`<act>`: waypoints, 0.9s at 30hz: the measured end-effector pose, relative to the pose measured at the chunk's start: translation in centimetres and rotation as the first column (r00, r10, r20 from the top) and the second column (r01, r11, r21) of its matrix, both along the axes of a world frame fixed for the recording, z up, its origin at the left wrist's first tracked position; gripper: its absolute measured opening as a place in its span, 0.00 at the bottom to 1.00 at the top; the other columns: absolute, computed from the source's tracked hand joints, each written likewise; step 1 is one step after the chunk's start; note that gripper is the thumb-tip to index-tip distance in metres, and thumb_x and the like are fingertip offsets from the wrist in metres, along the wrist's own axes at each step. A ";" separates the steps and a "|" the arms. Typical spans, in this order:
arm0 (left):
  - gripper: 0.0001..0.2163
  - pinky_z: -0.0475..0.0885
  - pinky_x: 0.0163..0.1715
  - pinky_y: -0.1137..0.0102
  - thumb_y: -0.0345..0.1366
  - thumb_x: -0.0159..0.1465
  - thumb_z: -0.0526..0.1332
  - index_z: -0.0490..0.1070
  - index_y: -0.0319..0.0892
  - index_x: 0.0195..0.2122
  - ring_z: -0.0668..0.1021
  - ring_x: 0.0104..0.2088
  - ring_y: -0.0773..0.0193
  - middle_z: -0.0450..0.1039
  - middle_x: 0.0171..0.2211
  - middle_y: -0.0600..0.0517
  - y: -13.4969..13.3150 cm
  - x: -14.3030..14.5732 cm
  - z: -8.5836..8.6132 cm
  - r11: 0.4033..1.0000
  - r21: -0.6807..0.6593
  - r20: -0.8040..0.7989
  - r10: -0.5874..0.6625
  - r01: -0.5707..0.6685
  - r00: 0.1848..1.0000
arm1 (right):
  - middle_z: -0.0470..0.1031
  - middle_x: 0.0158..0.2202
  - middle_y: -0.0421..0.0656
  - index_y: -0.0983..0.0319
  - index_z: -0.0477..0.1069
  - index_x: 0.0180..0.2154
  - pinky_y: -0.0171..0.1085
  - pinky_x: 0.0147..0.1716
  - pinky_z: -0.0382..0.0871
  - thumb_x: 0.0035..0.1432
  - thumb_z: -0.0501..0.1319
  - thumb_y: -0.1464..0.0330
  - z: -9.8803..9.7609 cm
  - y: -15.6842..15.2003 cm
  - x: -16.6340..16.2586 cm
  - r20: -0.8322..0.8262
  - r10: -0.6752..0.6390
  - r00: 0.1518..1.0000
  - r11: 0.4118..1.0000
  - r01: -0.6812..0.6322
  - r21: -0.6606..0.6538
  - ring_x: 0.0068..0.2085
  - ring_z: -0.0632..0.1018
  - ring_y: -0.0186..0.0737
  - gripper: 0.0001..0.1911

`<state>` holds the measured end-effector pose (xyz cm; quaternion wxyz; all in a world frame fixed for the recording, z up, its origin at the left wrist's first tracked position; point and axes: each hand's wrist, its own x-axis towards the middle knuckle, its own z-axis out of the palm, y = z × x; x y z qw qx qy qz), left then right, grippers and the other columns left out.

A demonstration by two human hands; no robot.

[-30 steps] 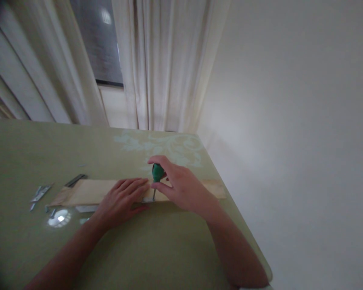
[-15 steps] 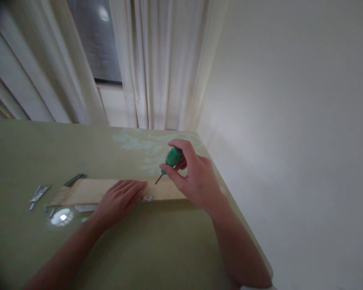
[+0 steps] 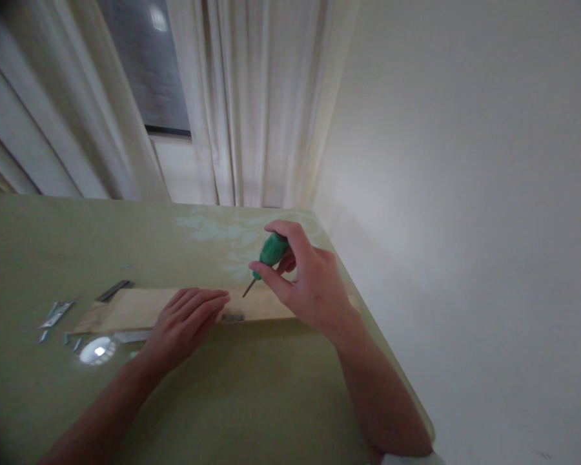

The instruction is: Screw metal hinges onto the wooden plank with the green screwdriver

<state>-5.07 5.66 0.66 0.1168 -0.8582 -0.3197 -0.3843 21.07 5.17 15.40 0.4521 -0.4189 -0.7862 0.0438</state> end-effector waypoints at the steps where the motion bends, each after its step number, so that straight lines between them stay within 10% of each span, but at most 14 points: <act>1: 0.12 0.71 0.48 0.61 0.30 0.73 0.61 0.72 0.42 0.56 0.80 0.48 0.57 0.81 0.51 0.45 0.0 -0.1 0.1 1.000 -0.010 -0.004 0.030 -0.030 1.000 | 0.81 0.38 0.37 0.56 0.69 0.55 0.33 0.34 0.79 0.60 0.73 0.61 0.0 0.0 0.0 -0.001 0.000 1.000 1.000 0.000 -0.003 0.31 0.82 0.34 0.25; 9: 0.09 0.70 0.56 0.57 0.41 0.67 0.70 0.73 0.44 0.40 0.78 0.54 0.52 0.80 0.52 0.46 -1.0 0.9 0.2 0.997 -0.043 -0.052 -0.068 0.066 0.996 | 0.81 0.38 0.37 0.55 0.69 0.56 0.33 0.34 0.79 0.60 0.73 0.60 -0.2 0.2 -0.1 0.014 -0.024 1.000 1.000 0.024 0.007 0.31 0.82 0.35 0.26; 16: 0.18 0.65 0.60 0.52 0.34 0.70 0.66 0.70 0.49 0.60 0.76 0.55 0.52 0.77 0.60 0.48 -0.4 0.0 0.2 1.000 0.005 -0.148 0.027 -0.027 0.989 | 0.80 0.45 0.41 0.55 0.69 0.55 0.36 0.34 0.79 0.60 0.73 0.59 0.8 -1.9 0.2 -0.060 -0.108 0.992 0.982 0.116 0.149 0.32 0.81 0.36 0.24; 20: 0.15 0.67 0.56 0.54 0.38 0.72 0.64 0.71 0.47 0.59 0.77 0.52 0.52 0.79 0.57 0.46 -0.4 -0.4 0.7 0.998 -0.042 -0.098 0.040 -0.044 0.994 | 0.75 0.32 0.36 0.55 0.67 0.48 0.35 0.28 0.74 0.55 0.76 0.60 1.2 -3.1 0.5 -0.311 -0.114 0.944 0.965 0.179 0.191 0.28 0.77 0.36 0.24; 27: 0.20 0.71 0.53 0.53 0.38 0.63 0.71 0.73 0.46 0.56 0.77 0.54 0.47 0.78 0.57 0.45 0.3 -0.6 -0.5 0.980 -0.157 -0.244 0.082 -0.123 0.966 | 0.77 0.33 0.36 0.56 0.62 0.40 0.35 0.32 0.73 0.52 0.76 0.58 -6.8 -4.1 1.8 -0.503 -0.194 0.842 0.973 0.099 -0.210 0.32 0.79 0.37 0.26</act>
